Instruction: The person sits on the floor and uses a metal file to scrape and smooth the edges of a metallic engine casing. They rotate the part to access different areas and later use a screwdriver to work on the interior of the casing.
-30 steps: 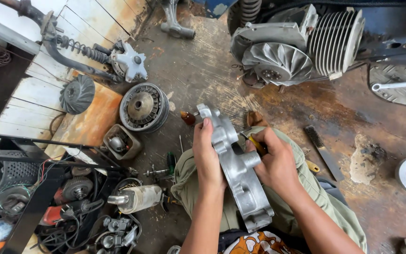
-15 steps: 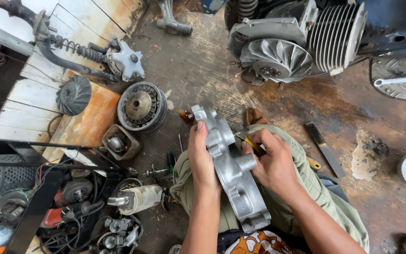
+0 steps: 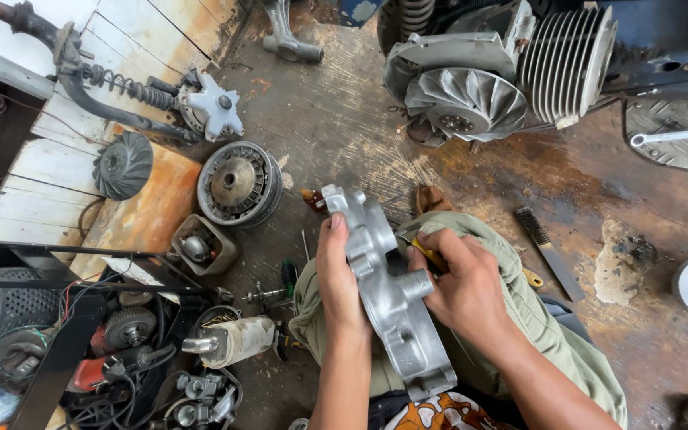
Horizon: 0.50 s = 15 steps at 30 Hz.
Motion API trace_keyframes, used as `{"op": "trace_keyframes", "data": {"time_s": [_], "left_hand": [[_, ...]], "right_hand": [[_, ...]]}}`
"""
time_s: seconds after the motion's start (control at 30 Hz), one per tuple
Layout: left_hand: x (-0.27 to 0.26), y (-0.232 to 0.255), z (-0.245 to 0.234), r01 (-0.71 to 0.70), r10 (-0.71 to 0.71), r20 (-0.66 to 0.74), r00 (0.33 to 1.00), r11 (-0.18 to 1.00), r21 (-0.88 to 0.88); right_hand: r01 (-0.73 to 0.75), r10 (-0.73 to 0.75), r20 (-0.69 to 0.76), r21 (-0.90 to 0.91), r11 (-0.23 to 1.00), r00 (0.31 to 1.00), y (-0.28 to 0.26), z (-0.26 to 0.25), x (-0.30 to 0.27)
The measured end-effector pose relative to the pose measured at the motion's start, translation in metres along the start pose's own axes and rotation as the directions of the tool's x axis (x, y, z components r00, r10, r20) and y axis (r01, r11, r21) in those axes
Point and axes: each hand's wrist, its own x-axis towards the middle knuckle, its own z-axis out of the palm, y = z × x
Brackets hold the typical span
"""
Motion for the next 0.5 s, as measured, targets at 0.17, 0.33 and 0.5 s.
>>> {"op": "trace_keyframes", "data": {"time_s": [0.17,0.33,0.5], "left_hand": [[-0.001,0.002,-0.003,-0.021,0.022,0.018,1.0,1.0,-0.006],[-0.007,0.007,-0.004,-0.037,0.037,0.024,0.999,0.999,-0.005],[-0.003,0.004,-0.009,0.025,-0.019,0.062,0.998,0.994,-0.107]], "right_hand": [[0.022,-0.024,-0.026,-0.059,0.998,0.999,-0.008,-0.002,-0.002],[0.04,-0.04,0.002,-0.048,0.998,0.999,-0.009,-0.005,-0.004],[-0.153,0.106,0.17,0.292,0.944,0.98,0.011,-0.008,-0.005]]}}
